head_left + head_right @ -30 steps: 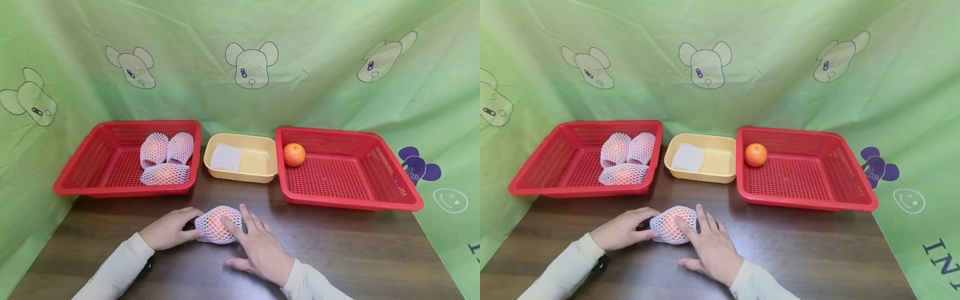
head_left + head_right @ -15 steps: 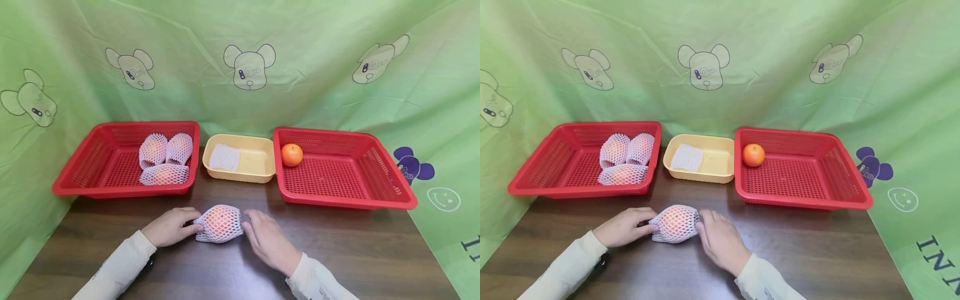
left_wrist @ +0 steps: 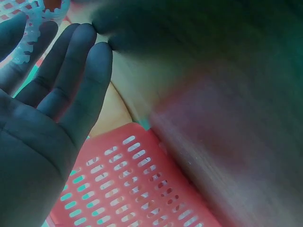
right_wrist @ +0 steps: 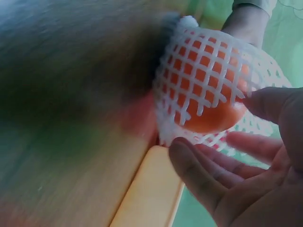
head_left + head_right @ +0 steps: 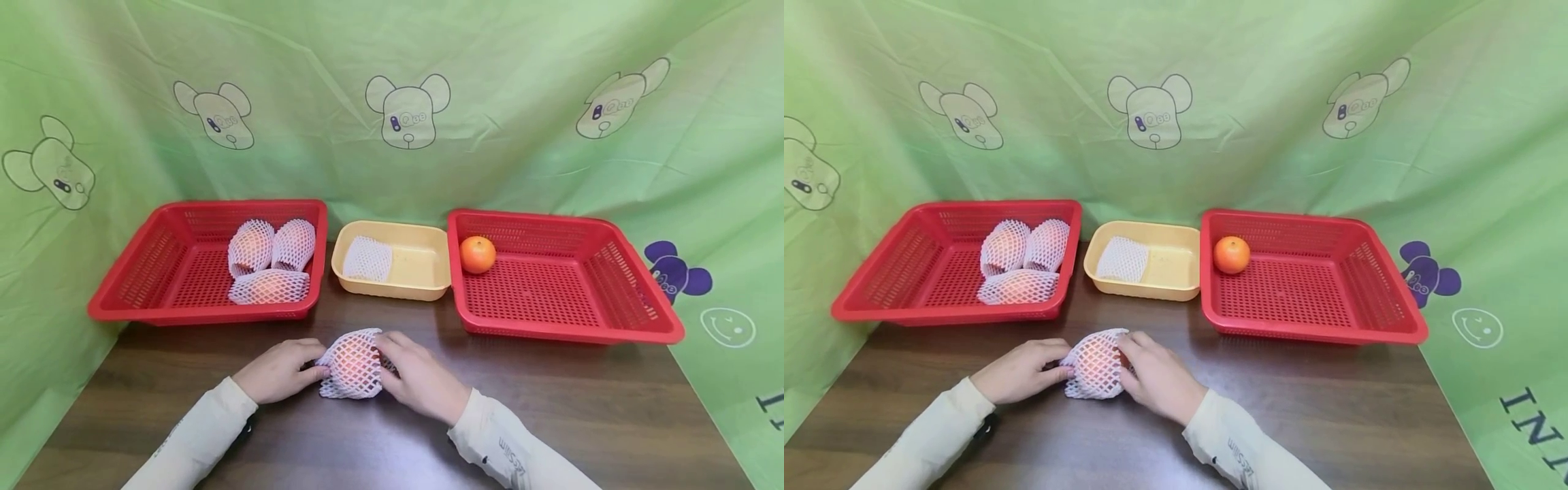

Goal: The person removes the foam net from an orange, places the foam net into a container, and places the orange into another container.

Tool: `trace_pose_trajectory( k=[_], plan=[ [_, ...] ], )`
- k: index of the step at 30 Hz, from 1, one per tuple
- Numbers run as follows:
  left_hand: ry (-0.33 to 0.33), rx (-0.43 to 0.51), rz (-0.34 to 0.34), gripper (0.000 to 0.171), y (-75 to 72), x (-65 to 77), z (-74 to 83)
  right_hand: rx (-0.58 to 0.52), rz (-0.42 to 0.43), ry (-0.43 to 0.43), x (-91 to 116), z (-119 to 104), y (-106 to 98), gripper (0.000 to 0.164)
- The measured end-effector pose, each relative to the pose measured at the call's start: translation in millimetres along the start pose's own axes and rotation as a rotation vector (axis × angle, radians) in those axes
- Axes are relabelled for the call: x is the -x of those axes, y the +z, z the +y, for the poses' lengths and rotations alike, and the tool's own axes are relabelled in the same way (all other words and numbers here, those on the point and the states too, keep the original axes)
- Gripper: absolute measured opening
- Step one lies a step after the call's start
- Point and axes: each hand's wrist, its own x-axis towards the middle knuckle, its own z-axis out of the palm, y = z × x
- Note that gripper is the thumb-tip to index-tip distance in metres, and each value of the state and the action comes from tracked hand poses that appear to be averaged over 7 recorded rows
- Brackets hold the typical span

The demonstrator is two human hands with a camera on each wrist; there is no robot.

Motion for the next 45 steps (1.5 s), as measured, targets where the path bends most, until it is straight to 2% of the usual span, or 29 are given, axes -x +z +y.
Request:
trace_pose_trajectory(
  k=[2, 9, 13, 16, 20, 25, 27, 31, 33, 37, 40, 45],
  plan=[
    [-0.005, 0.001, -0.006, 0.006, 0.2, -0.8, 0.9, 0.002, -0.033, 0.030, -1, -3, 1, 0.049],
    [0.004, 0.009, -0.002, 0.010, -0.2, -3.5, 2.6, -0.043, -0.109, 0.120, -6, -5, 9, 0.084],
    [-0.001, 0.020, 0.031, 0.017, 0.3, -5.2, 6.8, -0.058, -0.109, 0.149, -5, -3, 12, 0.088],
    [-0.019, 0.099, 0.103, 0.021, -0.9, -6.9, 12.7, -0.083, -0.077, 0.186, -2, 0, 11, 0.087],
    [-0.054, 0.273, 0.212, 0.022, -5.9, -12.0, 22.8, -0.132, -0.021, 0.246, 5, 3, 6, 0.086],
    [-0.126, 0.449, 0.285, 0.016, -11.5, -23.3, 33.6, -0.178, 0.051, 0.303, 14, 5, -3, 0.081],
    [-0.122, 0.509, 0.313, 0.015, -13.0, -28.7, 36.0, -0.195, 0.094, 0.316, 17, 6, -6, 0.081],
    [-0.088, 0.574, 0.390, 0.015, -21.0, -39.7, 37.9, -0.206, 0.168, 0.346, 24, 10, -14, 0.080],
    [-0.071, 0.570, 0.412, 0.015, -28.9, -44.9, 38.2, -0.192, 0.175, 0.361, 28, 13, -17, 0.079],
    [-0.044, 0.448, 0.396, 0.015, -49.3, -62.5, 38.7, -0.150, 0.144, 0.361, 39, 18, -20, 0.076],
    [-0.047, 0.329, 0.367, 0.016, -65.8, -85.2, 40.1, -0.129, 0.104, 0.342, 49, 21, -19, 0.073],
    [-0.065, 0.199, 0.283, 0.020, -94.0, -134.9, 41.5, -0.130, 0.046, 0.308, 59, 20, -19, 0.071]
  ],
)
